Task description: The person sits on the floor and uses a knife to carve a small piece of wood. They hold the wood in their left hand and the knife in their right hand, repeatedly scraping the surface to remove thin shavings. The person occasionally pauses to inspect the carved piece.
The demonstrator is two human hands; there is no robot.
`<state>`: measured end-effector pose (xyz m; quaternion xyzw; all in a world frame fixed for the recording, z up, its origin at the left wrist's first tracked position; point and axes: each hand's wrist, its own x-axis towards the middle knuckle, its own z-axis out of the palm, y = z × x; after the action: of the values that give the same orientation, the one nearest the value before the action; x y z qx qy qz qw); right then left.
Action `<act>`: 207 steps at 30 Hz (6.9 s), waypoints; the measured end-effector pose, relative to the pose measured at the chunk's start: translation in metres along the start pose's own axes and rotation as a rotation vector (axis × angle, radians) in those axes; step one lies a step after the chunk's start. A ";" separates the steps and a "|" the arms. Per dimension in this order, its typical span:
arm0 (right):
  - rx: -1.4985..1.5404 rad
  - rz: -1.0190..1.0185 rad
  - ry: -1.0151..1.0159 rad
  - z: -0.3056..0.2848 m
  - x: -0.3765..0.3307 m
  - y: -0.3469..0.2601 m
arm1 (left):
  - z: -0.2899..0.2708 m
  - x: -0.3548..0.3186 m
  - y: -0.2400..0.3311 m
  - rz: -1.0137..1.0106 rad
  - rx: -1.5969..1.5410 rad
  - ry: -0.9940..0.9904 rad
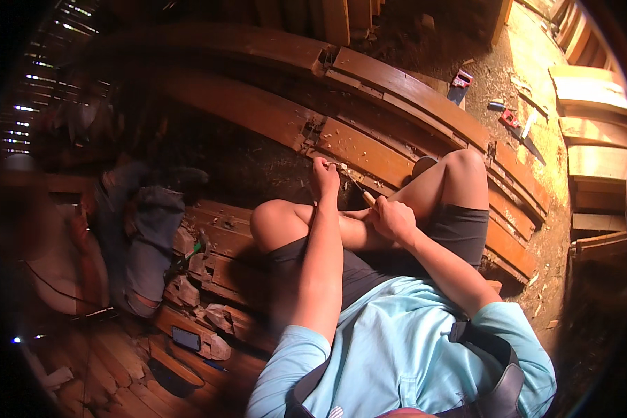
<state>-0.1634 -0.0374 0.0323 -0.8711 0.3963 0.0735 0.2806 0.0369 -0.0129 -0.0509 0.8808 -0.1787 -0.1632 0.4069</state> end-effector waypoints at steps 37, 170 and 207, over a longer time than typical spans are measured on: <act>0.352 -0.298 0.512 -0.020 0.001 0.001 | -0.009 -0.034 0.015 0.321 0.392 0.082; -0.223 -0.067 0.004 0.012 0.008 0.017 | -0.017 -0.043 0.035 0.094 0.151 -0.012; 0.236 -0.354 0.285 -0.004 0.011 0.029 | -0.047 -0.047 0.018 -0.627 -1.344 -0.431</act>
<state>-0.1774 -0.0617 0.0191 -0.8897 0.2789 -0.1473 0.3302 0.0129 0.0285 -0.0016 0.4027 0.1416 -0.5122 0.7453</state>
